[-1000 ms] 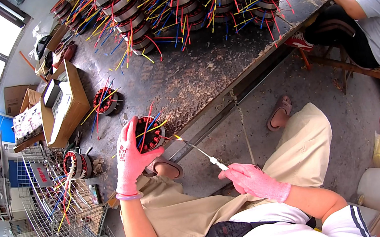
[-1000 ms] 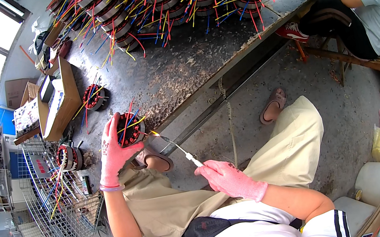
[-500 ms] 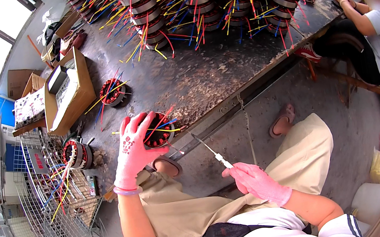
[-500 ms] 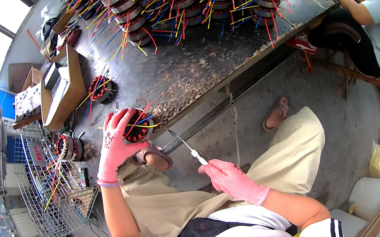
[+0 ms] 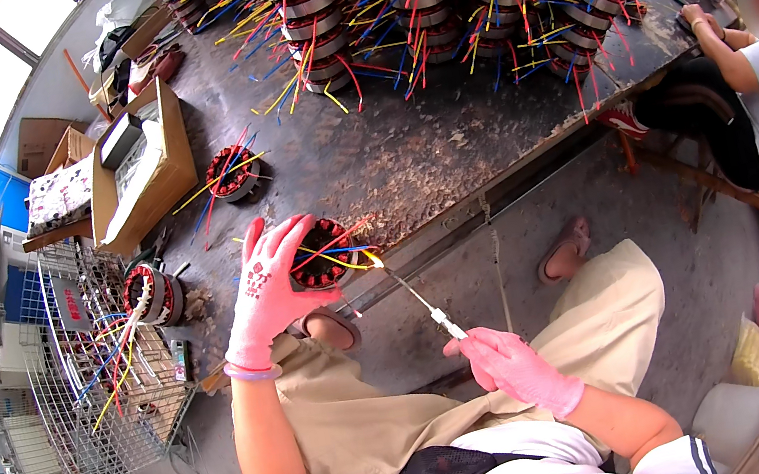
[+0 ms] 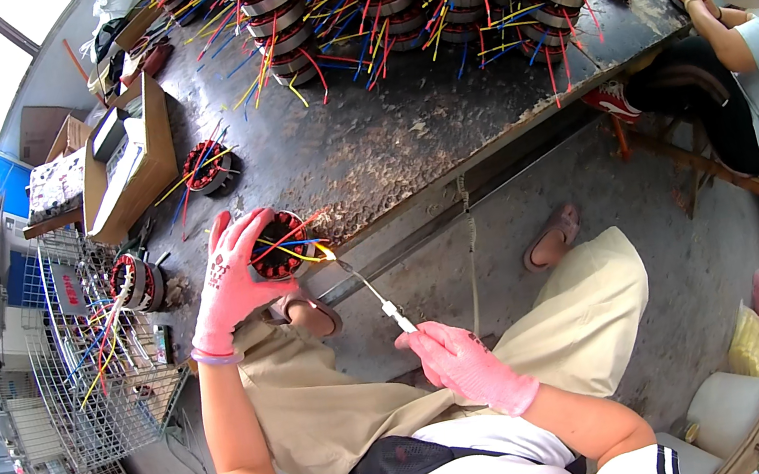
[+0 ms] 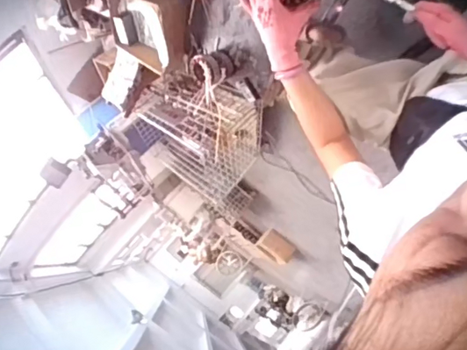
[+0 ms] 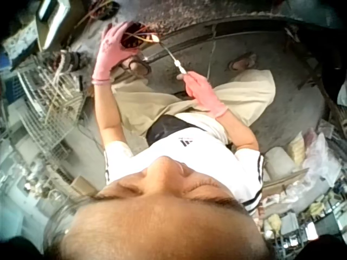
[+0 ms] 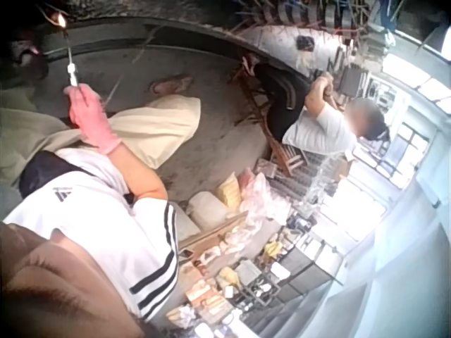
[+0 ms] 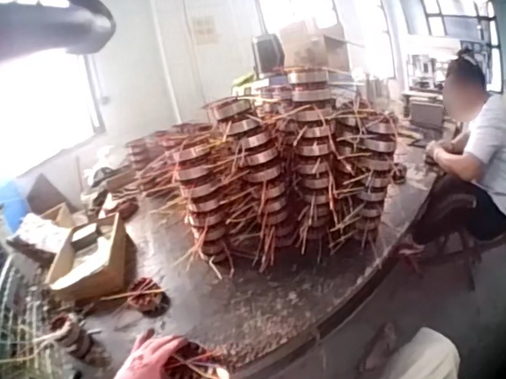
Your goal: The person holds a wire component and uses a handheld torch to heat and fuse the insulation or heat-shrink tubing on the colored wires, repeating the process for multiple components.
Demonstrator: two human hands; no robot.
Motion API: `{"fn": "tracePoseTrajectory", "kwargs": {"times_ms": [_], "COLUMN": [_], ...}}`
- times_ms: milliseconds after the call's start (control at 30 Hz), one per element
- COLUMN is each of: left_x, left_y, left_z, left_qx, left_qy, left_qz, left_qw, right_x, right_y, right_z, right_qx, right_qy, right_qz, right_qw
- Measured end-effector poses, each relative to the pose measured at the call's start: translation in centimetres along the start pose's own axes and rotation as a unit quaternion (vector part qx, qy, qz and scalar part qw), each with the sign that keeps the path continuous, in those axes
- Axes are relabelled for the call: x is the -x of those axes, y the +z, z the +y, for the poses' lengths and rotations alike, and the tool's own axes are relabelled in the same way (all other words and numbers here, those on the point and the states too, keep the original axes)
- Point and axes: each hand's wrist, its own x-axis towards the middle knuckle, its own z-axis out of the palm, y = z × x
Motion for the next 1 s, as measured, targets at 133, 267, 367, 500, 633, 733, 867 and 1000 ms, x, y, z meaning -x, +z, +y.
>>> {"fn": "tracePoseTrajectory", "kwargs": {"times_ms": [133, 267, 367, 500, 633, 733, 867, 1000], "left_x": [0.0, -0.3, -0.2, 0.1, 0.0, 0.0, 0.2, 0.3], "left_y": [0.0, -0.4, -0.4, -0.1, -0.1, 0.1, -0.2, 0.1], "left_z": [-0.4, 0.1, 0.2, -0.2, -0.5, -0.6, 0.1, -0.6], "left_qx": [-0.003, -0.035, -0.05, -0.021, 0.015, 0.02, -0.019, 0.001], "left_qy": [0.006, 0.005, 0.006, 0.003, -0.004, 0.003, -0.031, -0.016], "left_qz": [-0.006, -0.011, -0.003, 0.0, -0.008, 0.002, 0.001, -0.003], "left_qw": [1.0, 0.999, 0.999, 1.0, 1.0, 1.0, 0.999, 1.0], "right_x": [-0.2, -0.1, -0.3, -0.1, -0.3, 0.1, -0.4, -0.3], "right_y": [0.0, -0.3, -0.3, -0.2, -0.4, -0.2, -0.3, -0.3], "right_z": [0.2, 0.4, 0.6, 0.1, 0.6, -0.3, 0.8, 0.4], "right_qx": [0.03, 0.02, 0.016, 0.016, -0.001, 0.007, 0.004, 0.022], "right_qy": [-0.019, -0.017, -0.011, -0.005, -0.008, 0.002, -0.007, -0.017], "right_qz": [0.001, 0.0, -0.007, -0.01, -0.014, -0.015, -0.017, -0.022], "right_qw": [0.999, 1.0, 1.0, 1.0, 1.0, 1.0, 1.0, 0.999]}}
